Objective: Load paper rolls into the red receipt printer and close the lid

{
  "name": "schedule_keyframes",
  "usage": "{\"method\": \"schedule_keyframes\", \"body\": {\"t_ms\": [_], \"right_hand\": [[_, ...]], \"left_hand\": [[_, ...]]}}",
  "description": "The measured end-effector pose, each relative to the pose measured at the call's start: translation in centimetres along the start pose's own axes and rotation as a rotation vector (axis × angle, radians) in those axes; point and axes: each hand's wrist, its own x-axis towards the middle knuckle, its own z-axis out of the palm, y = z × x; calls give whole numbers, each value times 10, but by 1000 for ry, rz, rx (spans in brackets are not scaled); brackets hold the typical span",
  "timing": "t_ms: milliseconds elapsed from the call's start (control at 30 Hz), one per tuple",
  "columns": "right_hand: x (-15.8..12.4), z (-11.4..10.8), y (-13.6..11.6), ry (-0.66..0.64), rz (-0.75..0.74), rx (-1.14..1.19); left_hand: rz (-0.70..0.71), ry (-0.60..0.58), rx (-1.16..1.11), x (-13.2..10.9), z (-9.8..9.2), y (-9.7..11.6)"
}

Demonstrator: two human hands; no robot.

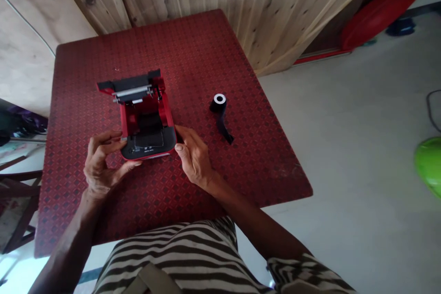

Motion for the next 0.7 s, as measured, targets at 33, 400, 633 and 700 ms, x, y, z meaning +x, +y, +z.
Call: {"method": "schedule_keyframes", "body": {"t_ms": [33,400,633,700], "right_hand": [[1,-2,0,10,4,6],[120,-14,-63,-593,-255,-603],[152,23,-76,-903,-166,-896],[155,21,-76,-943,-176,-889]], "left_hand": [[-2,6,-14,-1,2,0],[43,53,47,-6,10,4],[54,35,72,-8,12,4],[55,42,73,-9,12,3]]}}
